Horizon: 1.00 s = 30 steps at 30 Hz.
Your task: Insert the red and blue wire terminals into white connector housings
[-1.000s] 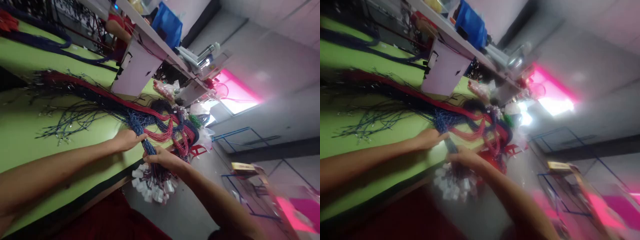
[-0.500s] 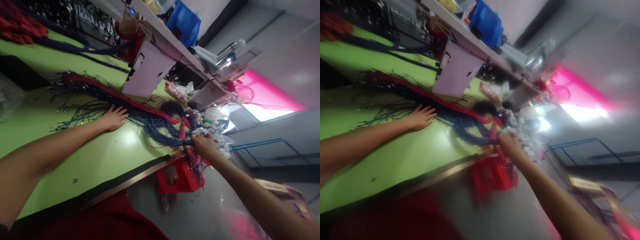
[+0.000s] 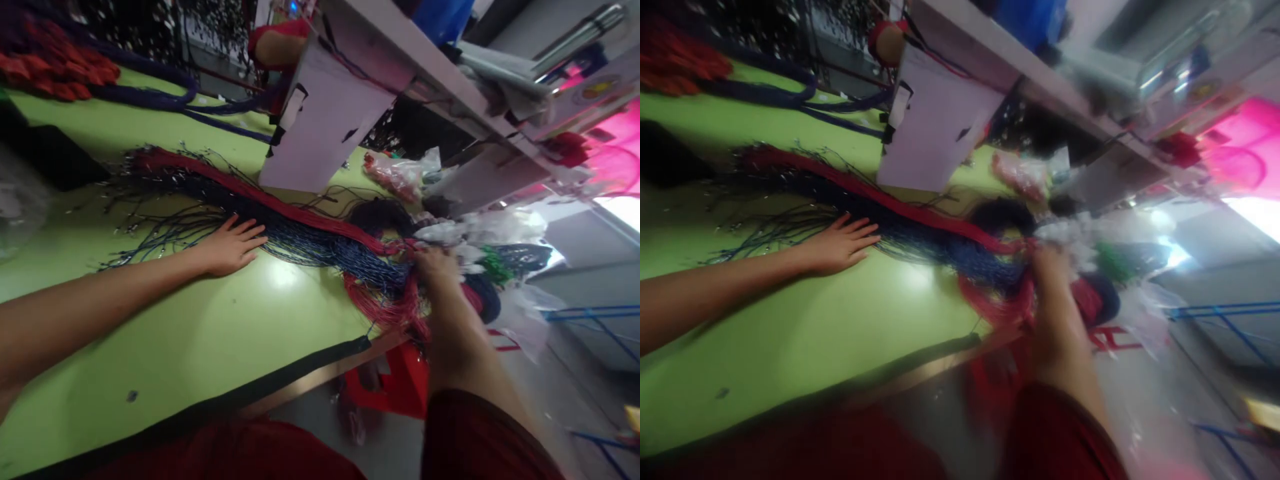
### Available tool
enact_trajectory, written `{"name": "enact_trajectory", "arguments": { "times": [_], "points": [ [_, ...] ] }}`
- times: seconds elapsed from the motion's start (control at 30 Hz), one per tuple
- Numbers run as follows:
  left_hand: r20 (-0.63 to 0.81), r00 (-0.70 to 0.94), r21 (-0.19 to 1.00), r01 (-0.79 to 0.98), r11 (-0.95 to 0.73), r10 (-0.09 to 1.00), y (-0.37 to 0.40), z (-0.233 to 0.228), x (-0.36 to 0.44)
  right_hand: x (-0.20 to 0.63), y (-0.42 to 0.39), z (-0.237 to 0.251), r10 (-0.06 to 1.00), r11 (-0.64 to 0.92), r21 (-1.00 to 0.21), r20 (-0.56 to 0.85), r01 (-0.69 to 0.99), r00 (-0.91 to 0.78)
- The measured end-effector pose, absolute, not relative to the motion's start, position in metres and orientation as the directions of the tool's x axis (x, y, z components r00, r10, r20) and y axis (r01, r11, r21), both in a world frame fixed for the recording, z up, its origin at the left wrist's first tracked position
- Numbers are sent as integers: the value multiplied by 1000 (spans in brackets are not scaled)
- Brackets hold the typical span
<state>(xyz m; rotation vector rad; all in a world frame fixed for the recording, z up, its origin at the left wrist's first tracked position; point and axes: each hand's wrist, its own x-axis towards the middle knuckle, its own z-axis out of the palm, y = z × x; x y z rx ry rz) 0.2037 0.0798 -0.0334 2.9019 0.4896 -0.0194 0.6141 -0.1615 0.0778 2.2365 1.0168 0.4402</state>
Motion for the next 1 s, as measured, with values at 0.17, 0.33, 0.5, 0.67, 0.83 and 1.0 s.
{"name": "enact_trajectory", "arguments": {
  "times": [0.17,0.33,0.5,0.67,0.83,1.0],
  "points": [
    [-27,945,141,328,-934,327,79,-37,202,620,-157,28,750,-473,609,-100,637,653],
    [-13,946,109,324,-940,324,78,-38,202,607,-172,40,789,-521,495,-30,695,614],
    [-12,946,95,324,-941,325,77,-38,202,560,-191,53,707,-701,313,182,641,683],
    [-4,948,70,316,-946,317,77,-39,202,485,-223,46,610,-786,74,253,614,750],
    [11,944,85,329,-941,331,75,-41,202,450,-225,30,655,-735,-89,165,673,737],
    [0,941,134,335,-933,338,73,-39,202,434,-216,33,748,-624,-186,138,759,649]
  ]
}}
